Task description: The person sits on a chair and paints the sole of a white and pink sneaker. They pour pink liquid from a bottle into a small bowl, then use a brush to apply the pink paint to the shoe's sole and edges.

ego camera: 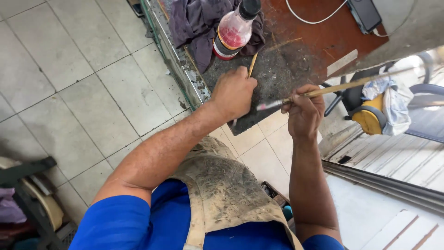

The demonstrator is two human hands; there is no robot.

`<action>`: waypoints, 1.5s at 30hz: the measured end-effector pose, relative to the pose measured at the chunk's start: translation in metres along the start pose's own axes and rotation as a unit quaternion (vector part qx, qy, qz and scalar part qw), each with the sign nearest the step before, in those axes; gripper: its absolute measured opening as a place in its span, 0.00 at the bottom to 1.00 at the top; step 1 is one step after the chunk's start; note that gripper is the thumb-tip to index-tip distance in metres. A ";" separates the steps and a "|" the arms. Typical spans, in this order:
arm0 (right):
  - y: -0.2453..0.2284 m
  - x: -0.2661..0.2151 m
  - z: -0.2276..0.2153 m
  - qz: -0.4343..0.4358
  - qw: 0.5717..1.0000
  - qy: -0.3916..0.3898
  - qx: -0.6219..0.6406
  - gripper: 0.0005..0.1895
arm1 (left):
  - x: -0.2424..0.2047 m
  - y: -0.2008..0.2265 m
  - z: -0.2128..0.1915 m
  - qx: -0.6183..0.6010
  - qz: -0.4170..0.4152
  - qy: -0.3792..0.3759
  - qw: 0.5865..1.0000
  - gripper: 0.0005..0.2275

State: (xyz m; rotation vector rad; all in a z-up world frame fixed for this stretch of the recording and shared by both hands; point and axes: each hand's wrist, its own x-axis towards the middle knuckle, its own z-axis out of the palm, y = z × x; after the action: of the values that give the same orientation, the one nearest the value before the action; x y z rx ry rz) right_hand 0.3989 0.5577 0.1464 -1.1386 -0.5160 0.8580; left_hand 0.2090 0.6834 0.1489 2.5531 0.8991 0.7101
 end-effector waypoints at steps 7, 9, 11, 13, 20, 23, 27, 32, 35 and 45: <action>-0.016 -0.005 0.030 -0.100 0.958 -0.165 -0.212 0.23 | -0.008 -0.007 -0.017 0.025 0.032 0.050 0.998 0.07; -0.010 -0.005 0.024 -0.102 0.954 -0.166 -0.230 0.22 | -0.013 -0.012 -0.014 0.028 0.050 0.043 0.997 0.06; -0.007 -0.006 0.025 -0.105 0.950 -0.156 -0.250 0.22 | -0.017 -0.018 -0.011 0.024 0.079 0.033 0.996 0.06; -0.009 -0.006 0.031 -0.213 0.922 -0.087 -0.313 0.17 | -0.022 -0.023 -0.009 0.010 0.100 0.073 0.992 0.07; 0.015 -0.009 0.010 -0.231 0.879 -0.092 -0.408 0.13 | -0.024 -0.032 -0.006 -0.033 0.110 0.091 0.989 0.07; 0.023 -0.009 0.013 -0.269 0.890 -0.011 -0.369 0.12 | -0.024 -0.032 -0.007 -0.051 0.108 0.080 0.990 0.07; 0.012 -0.040 0.056 -0.317 0.838 -0.047 -0.442 0.12 | -0.024 -0.034 -0.004 -0.066 0.114 0.099 0.986 0.07; 0.032 -0.022 -0.001 -0.388 0.828 -0.004 -0.405 0.12 | -0.026 -0.036 0.003 -0.056 0.115 0.100 0.987 0.07; 0.049 -0.052 0.015 -0.399 0.804 -0.021 -0.440 0.15 | -0.023 -0.039 0.006 -0.055 0.118 0.098 0.987 0.08; 0.000 -0.124 0.040 -0.189 0.944 -0.073 -0.259 0.09 | -0.019 -0.033 -0.019 -0.024 0.130 0.061 0.989 0.10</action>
State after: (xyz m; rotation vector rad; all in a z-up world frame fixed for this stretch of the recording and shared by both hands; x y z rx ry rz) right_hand 0.2961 0.4801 0.1682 -1.3935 -1.0911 0.4797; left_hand 0.1694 0.6978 0.1430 2.6340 0.5815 0.9590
